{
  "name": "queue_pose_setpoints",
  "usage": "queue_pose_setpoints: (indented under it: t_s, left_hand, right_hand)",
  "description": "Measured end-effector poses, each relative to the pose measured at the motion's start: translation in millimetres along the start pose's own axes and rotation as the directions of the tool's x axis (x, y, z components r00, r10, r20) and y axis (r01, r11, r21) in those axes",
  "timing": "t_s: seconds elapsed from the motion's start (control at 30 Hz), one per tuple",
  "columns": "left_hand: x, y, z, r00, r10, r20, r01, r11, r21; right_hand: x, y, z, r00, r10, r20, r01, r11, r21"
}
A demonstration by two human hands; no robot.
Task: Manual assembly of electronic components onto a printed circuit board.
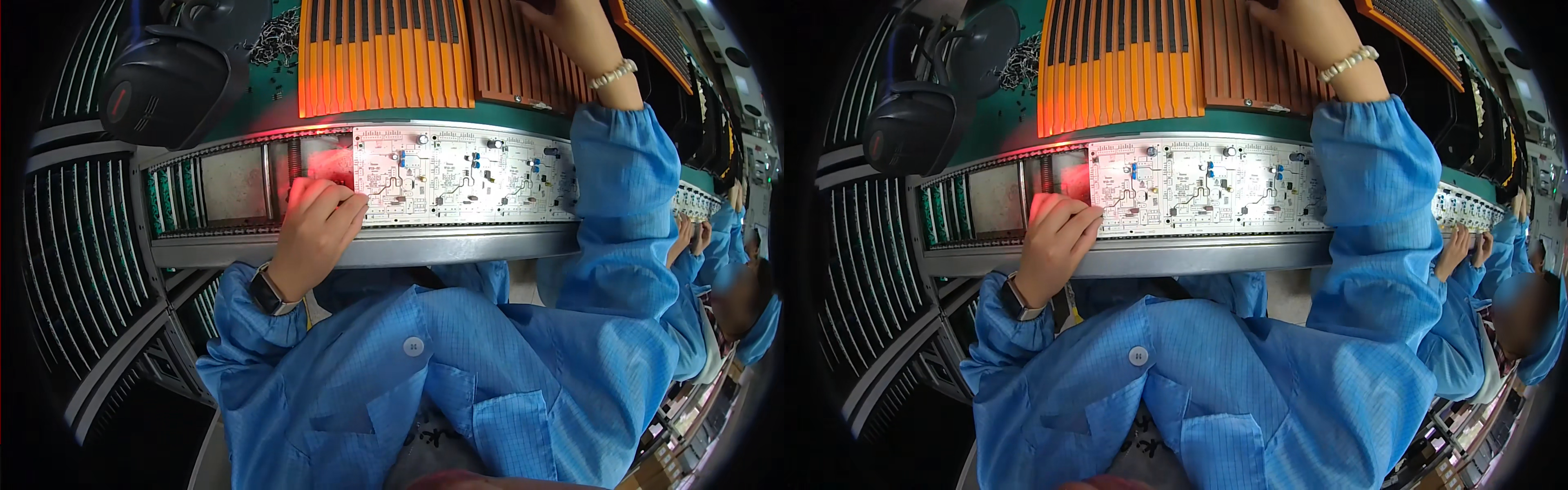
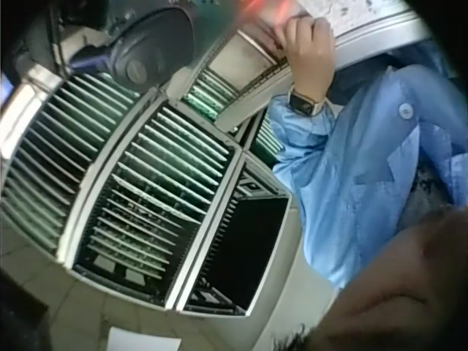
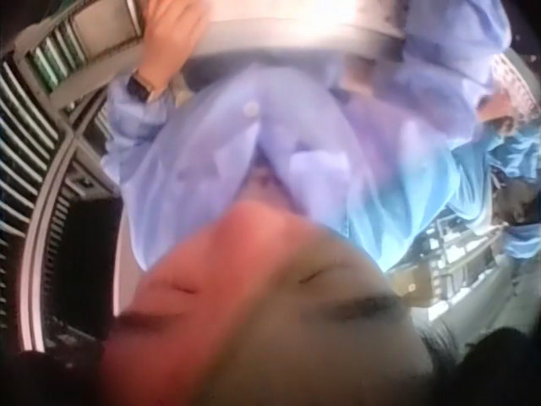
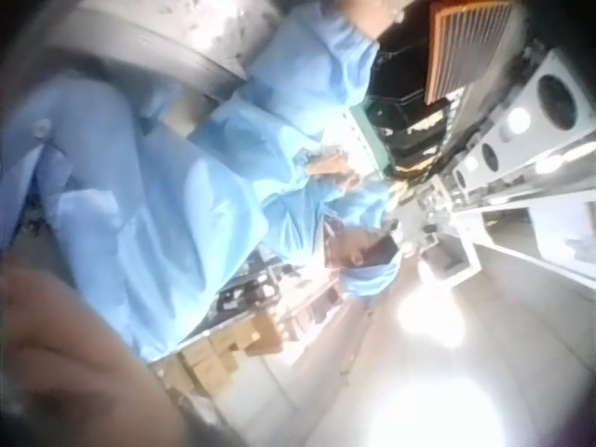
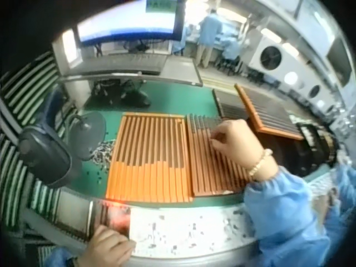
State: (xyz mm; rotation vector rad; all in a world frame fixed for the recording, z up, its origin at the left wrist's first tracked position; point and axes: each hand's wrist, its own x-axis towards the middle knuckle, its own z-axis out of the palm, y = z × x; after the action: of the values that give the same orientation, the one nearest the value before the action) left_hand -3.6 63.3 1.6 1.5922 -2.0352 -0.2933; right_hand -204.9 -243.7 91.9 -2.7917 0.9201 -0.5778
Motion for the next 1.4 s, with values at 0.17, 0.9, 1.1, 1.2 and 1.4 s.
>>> queue_pose_setpoints:
  t_s: [0.17, 0.9, 1.1, 1.2, 1.4]
  left_hand:
    - [-1, 3, -3, 0.995, 0.065, 0.078, -0.074, 0.99, 0.12]
    - [-12, 36, 4, 0.973, 0.037, 0.228, -0.133, 0.897, 0.421]
    - [-14, 41, 7, 0.959, -0.066, 0.276, -0.065, 0.897, 0.438]
    - [-13, 40, 9, 0.971, 0.001, 0.239, -0.112, 0.885, 0.453]
    - [-14, 41, 10, 0.972, -0.018, 0.235, -0.09, 0.892, 0.443]
  right_hand:
    - [-23, -61, -30, 0.994, 0.099, 0.039, -0.102, 0.992, 0.078]
    - [-137, -144, 69, 0.96, 0.192, 0.203, -0.249, 0.918, 0.308]
    - [-136, -146, 73, 0.948, 0.248, 0.199, -0.295, 0.918, 0.266]
    - [-136, -143, 72, 0.937, 0.267, 0.226, -0.328, 0.896, 0.299]
    - [-137, -145, 71, 0.922, 0.309, 0.234, -0.371, 0.877, 0.304]
